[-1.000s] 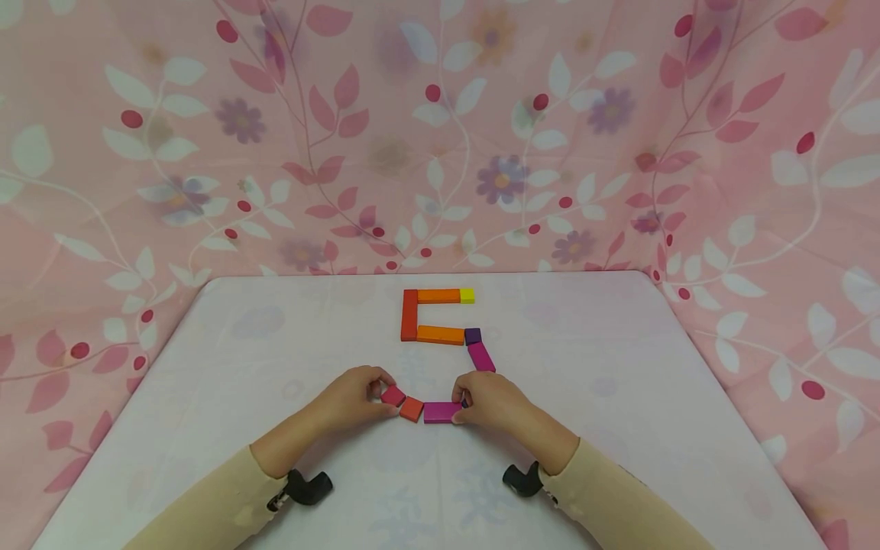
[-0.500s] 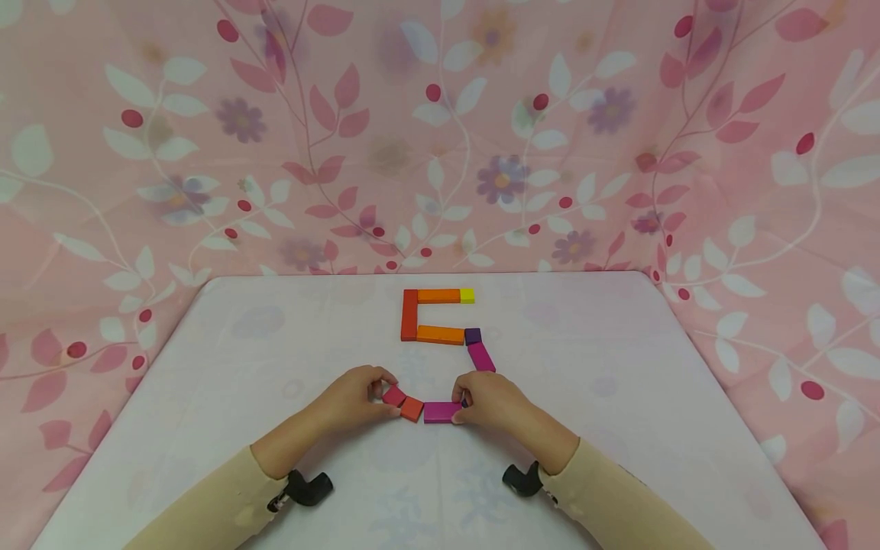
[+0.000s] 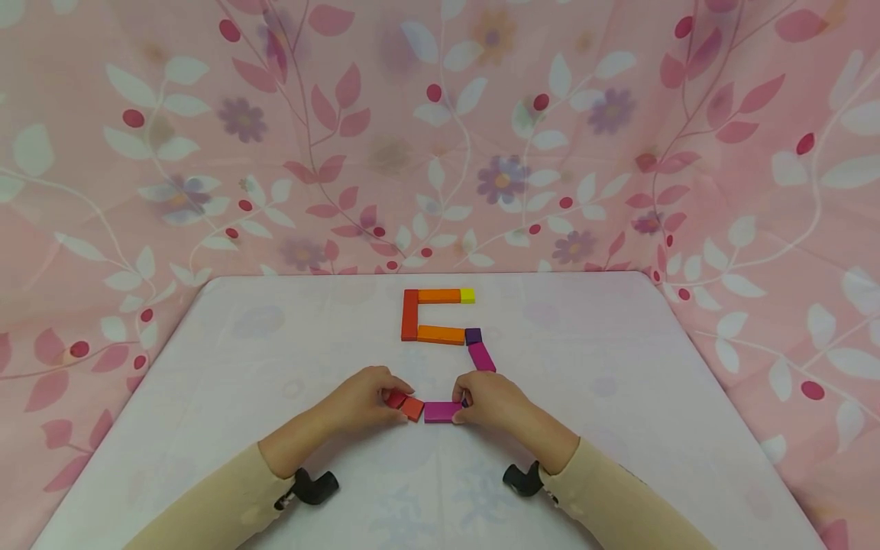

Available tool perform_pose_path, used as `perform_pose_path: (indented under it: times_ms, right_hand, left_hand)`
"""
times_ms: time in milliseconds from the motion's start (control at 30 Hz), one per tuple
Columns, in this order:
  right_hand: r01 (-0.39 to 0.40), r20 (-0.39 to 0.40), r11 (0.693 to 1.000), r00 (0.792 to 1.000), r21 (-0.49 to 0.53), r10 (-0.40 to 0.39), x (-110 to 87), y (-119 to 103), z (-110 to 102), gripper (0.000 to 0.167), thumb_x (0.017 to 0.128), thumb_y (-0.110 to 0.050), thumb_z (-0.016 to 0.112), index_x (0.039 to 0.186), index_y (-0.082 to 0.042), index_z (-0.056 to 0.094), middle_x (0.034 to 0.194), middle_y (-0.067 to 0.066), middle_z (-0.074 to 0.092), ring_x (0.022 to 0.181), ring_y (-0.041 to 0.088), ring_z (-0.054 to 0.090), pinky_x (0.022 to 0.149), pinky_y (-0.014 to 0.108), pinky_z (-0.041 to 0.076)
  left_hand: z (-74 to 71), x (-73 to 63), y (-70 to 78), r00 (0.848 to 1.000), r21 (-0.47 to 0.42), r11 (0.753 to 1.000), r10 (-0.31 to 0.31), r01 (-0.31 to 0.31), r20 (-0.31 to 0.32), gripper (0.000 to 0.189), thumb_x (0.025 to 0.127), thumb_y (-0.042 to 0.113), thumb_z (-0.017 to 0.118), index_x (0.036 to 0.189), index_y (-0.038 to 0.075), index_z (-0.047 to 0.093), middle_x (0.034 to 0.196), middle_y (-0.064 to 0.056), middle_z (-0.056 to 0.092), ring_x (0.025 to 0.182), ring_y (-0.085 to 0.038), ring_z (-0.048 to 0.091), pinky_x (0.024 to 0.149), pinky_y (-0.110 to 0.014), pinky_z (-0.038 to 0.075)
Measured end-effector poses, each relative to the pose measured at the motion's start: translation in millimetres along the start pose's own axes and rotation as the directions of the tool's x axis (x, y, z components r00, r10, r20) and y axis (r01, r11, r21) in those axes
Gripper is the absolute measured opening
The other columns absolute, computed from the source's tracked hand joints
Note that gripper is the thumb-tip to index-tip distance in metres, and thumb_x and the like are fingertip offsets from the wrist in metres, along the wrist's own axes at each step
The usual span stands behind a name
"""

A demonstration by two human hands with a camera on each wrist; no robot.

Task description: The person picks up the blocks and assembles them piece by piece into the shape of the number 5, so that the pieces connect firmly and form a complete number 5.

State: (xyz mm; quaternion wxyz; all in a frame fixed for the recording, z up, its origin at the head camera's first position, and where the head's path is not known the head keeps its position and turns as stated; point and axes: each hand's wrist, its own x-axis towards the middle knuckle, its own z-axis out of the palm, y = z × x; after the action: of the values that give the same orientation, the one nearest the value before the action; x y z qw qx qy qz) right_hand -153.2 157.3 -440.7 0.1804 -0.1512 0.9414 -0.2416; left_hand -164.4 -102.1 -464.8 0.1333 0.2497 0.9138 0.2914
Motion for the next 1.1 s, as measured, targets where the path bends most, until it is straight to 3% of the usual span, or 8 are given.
perform_pose_path:
  times_ms: [367,900,1100]
  right_hand:
    - [0.002,-0.004,1.000,1.000,0.001,-0.002,0.5,0.8,1.5,0.022,0.078,-0.025,0.088,0.090,-0.021,0.070,0.068,-0.002,0.054,0.067,0.014,0.051,0.063,0.029,0.043]
    - [-0.004,-0.002,1.000,1.000,0.008,0.004,-1.0,0.0,0.1,0.022,0.077,-0.025,0.088,0.090,-0.020,0.070,0.068,-0.002,0.054,0.068,0.014,0.051,0.063,0.029,0.044]
    - [0.001,-0.010,1.000,1.000,0.008,-0.001,0.8,1.3,-0.4,0.023,0.077,-0.026,0.088,0.090,-0.021,0.070,0.068,-0.002,0.055,0.068,0.015,0.052,0.064,0.030,0.045]
  left_hand:
    - [3.7,1.3,2.1,1.000,0.017,1.000,0.019,-0.019,-0.006,0.027,0.084,0.032,0.082,0.110,0.025,0.077,0.082,0.010,0.055,0.083,-0.011,0.051,0.068,-0.027,0.045]
    - [4.6,1.9,3.4,1.000,0.012,1.000,0.013,-0.013,-0.008,0.028,0.083,0.033,0.083,0.109,0.024,0.077,0.080,0.010,0.055,0.082,-0.011,0.052,0.068,-0.027,0.046]
    - [-1.1,-0.4,0.7,0.999,-0.017,0.999,-0.030,0.030,-0.024,0.035,0.082,0.036,0.083,0.114,0.023,0.074,0.084,0.009,0.058,0.084,-0.013,0.054,0.070,-0.028,0.049]
